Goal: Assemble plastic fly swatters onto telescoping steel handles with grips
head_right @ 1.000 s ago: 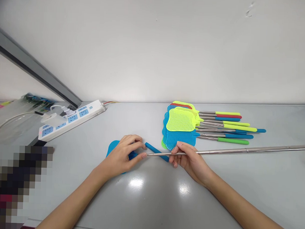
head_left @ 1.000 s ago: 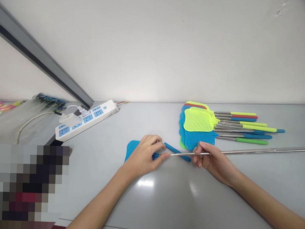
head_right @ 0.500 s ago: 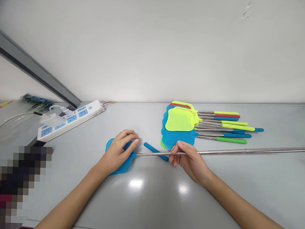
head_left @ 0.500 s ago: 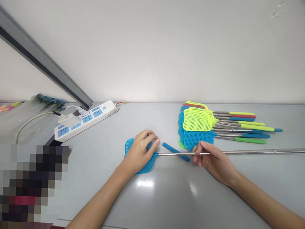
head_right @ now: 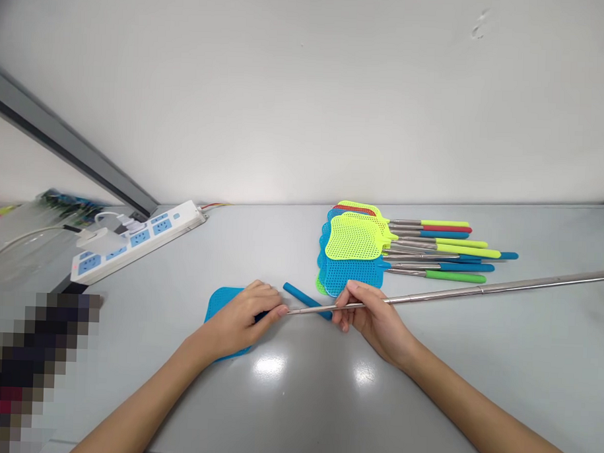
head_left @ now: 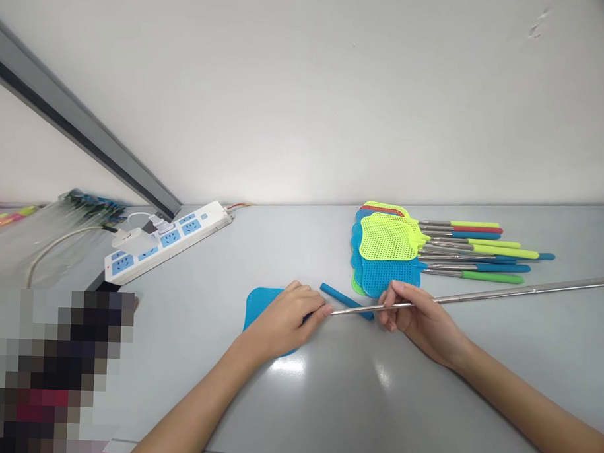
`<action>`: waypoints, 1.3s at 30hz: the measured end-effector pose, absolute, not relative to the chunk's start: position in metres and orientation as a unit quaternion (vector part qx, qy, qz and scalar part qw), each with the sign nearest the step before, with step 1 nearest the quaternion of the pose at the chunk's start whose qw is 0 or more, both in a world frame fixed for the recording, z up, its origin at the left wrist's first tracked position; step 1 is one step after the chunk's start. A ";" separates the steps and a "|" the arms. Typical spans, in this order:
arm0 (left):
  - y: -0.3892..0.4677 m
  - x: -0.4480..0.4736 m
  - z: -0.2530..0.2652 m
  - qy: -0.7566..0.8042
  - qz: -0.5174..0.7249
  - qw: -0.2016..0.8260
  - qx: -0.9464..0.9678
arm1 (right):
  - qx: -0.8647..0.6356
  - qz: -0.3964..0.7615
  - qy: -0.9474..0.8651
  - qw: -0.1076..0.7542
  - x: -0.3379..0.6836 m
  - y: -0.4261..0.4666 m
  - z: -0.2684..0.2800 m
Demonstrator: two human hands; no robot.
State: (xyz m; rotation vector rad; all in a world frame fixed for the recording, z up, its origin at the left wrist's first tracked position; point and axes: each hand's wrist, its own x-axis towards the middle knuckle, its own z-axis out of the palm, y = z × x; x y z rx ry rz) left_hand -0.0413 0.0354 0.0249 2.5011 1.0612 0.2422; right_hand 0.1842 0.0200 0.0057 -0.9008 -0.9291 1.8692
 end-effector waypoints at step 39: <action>0.036 -0.040 0.024 0.378 0.077 0.218 0.896 | -0.365 0.759 -0.351 0.409 0.185 0.022 0.002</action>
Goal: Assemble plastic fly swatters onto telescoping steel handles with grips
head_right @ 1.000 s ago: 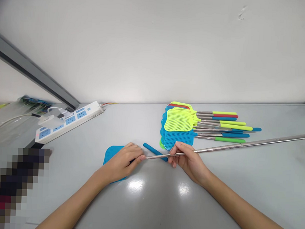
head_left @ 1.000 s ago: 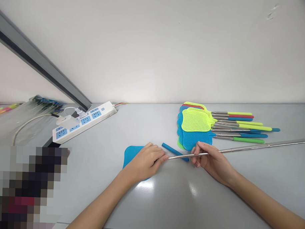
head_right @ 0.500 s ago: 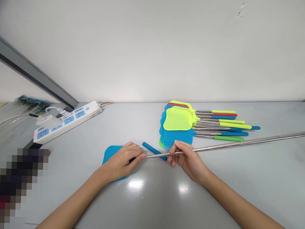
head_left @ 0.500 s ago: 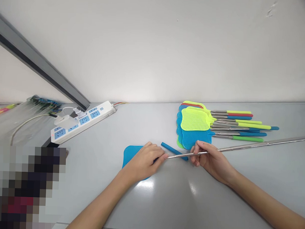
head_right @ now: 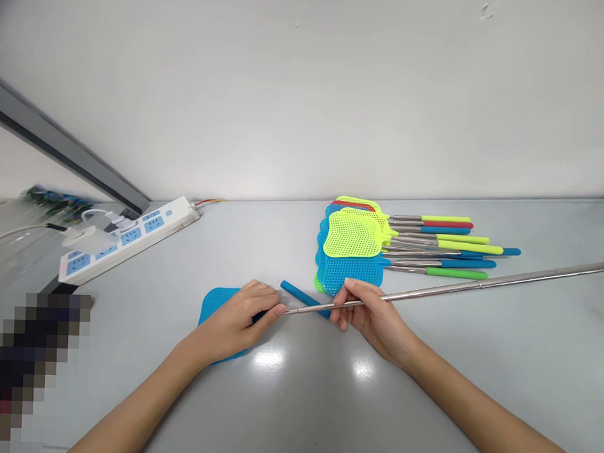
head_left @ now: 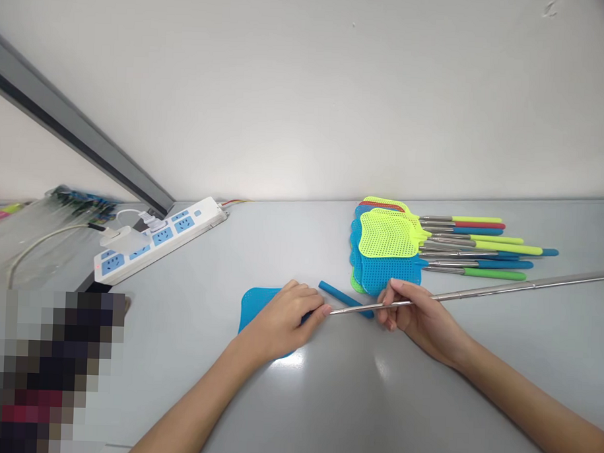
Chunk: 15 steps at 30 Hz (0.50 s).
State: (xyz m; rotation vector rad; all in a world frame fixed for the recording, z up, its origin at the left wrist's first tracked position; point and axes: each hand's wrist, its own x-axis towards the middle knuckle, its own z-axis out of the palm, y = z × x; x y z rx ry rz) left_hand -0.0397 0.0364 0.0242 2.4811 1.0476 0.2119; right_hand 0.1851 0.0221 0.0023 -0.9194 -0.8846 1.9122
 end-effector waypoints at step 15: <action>0.036 -0.038 0.023 0.389 0.093 0.227 0.888 | -0.366 0.758 -0.349 0.413 0.184 0.022 0.003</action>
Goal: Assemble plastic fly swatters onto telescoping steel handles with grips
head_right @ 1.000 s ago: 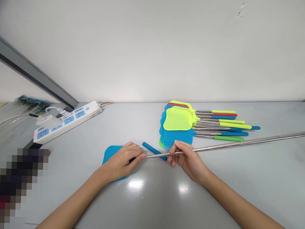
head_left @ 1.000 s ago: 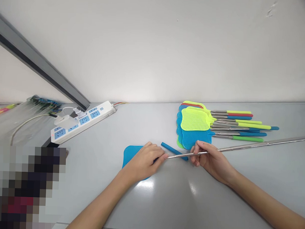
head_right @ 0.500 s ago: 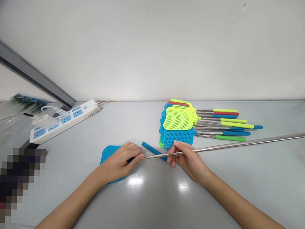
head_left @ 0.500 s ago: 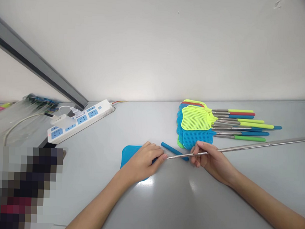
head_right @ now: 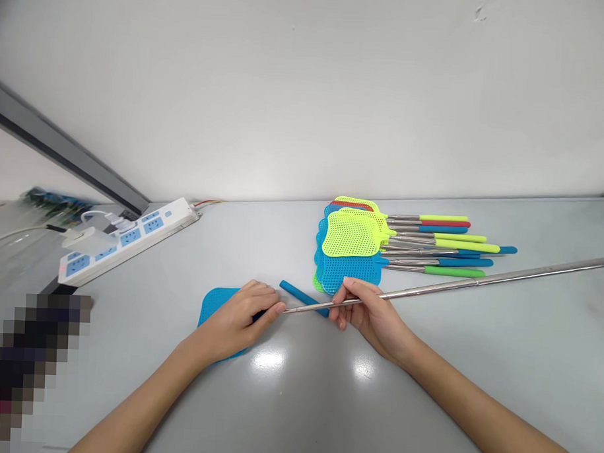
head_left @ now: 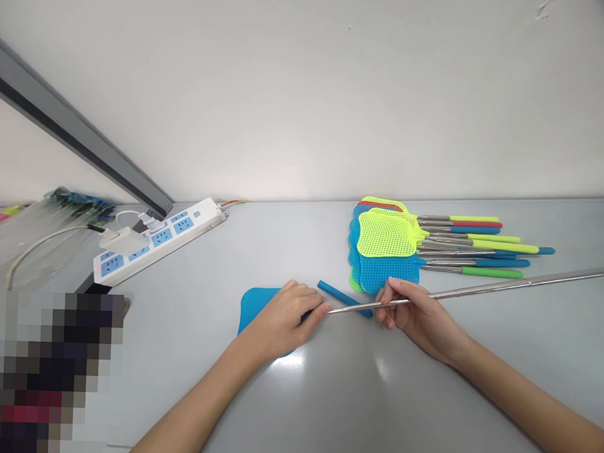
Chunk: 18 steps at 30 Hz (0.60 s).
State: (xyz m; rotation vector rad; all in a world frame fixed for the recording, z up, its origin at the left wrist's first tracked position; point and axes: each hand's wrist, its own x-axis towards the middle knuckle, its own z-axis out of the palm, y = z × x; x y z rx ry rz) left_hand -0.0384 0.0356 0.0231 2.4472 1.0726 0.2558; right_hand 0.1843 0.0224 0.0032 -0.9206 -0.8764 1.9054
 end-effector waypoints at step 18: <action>0.036 -0.038 0.023 0.398 0.101 0.235 0.881 | -0.373 0.756 -0.347 0.410 0.184 0.022 0.005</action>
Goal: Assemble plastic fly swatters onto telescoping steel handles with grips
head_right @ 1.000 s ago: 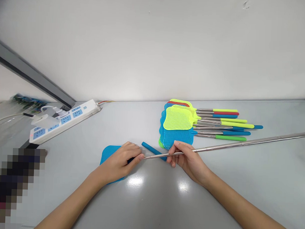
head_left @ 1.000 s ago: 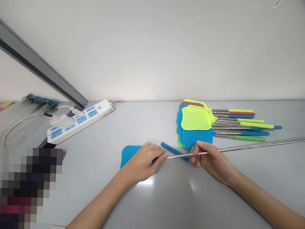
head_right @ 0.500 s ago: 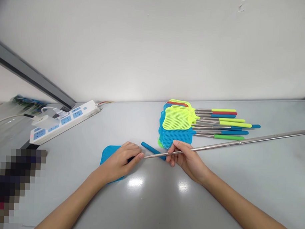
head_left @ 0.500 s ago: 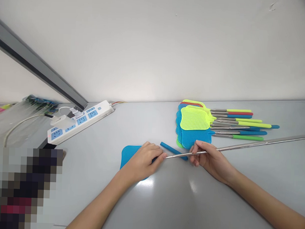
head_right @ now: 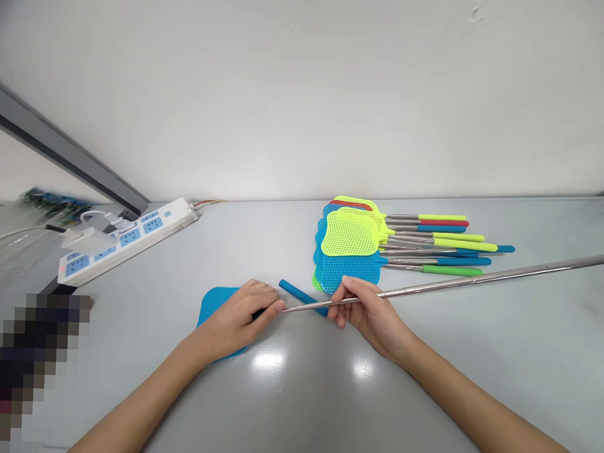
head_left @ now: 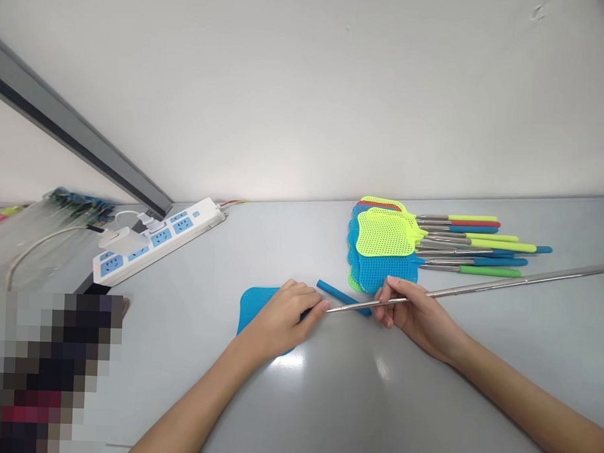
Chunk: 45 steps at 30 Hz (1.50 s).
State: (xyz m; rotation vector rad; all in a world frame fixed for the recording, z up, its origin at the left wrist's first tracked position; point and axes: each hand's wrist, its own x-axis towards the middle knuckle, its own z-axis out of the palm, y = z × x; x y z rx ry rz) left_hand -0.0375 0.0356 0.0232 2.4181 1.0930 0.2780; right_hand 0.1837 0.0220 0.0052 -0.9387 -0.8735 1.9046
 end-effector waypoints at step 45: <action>0.036 -0.036 0.022 0.400 0.107 0.232 0.881 | -0.380 0.752 -0.341 0.417 0.182 0.022 0.004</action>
